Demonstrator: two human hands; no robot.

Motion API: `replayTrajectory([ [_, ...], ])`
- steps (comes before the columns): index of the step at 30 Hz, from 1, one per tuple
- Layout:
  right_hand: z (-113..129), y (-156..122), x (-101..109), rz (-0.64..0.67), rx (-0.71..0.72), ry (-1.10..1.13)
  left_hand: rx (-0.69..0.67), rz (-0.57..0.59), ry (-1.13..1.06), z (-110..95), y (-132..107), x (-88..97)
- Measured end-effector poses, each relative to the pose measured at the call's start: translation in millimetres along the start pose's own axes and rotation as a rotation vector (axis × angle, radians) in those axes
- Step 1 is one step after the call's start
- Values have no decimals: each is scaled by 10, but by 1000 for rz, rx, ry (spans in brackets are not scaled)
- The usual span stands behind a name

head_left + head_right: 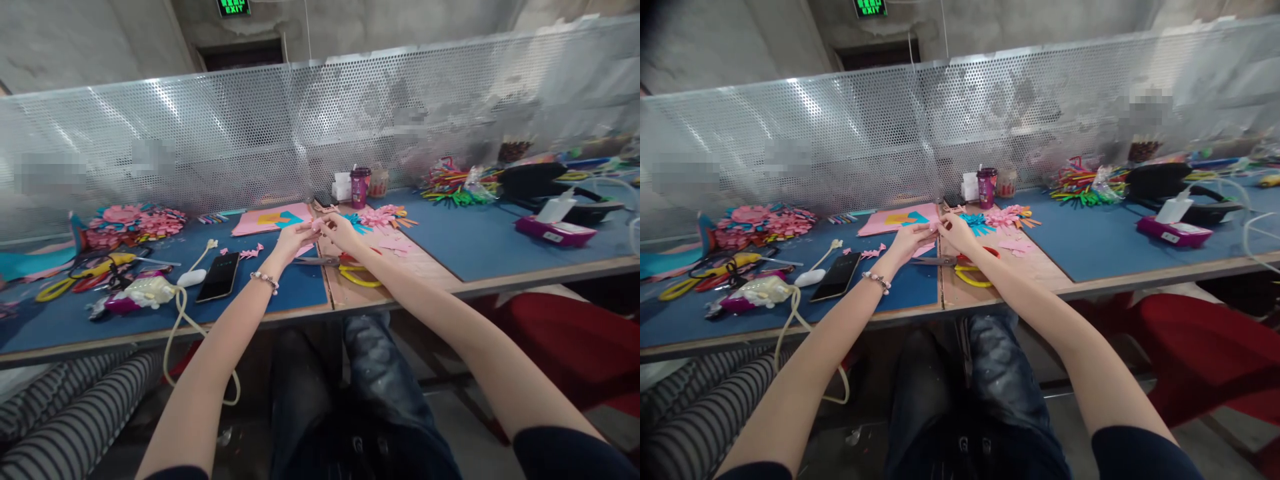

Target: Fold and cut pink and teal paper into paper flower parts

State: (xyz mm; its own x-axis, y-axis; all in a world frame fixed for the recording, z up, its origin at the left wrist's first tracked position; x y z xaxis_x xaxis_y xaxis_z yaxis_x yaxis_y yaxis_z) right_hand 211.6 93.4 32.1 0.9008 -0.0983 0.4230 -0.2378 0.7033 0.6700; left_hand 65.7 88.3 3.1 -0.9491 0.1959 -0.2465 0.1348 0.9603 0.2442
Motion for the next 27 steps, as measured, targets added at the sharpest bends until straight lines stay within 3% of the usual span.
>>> replayTrajectory([
  [7,36,-7,8,33,-15,26,31,0,12,-16,-11,-6],
  [12,24,2,-25,51,53,25,25,20,43,1,1,18],
  [20,72,-13,-34,31,115,-123,19,18,59,-29,-32,4],
  [27,200,-29,-133,48,383,-238,28,-46,11,-8,-28,54],
])
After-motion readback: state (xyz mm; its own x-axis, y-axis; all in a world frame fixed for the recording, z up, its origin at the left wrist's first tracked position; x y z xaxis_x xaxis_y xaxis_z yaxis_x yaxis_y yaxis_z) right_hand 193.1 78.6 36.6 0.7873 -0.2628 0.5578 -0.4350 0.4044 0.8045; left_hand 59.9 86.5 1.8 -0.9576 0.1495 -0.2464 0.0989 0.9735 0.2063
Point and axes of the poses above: each hand's wrist, its own y-axis towards the middle knuckle, its own x-axis out of the back of the hand, z = x × y, the point moved 7 cm from there along y, towards the middle knuckle, and after that the axes turned 2 degrees about -y, right-handed, at the moved point
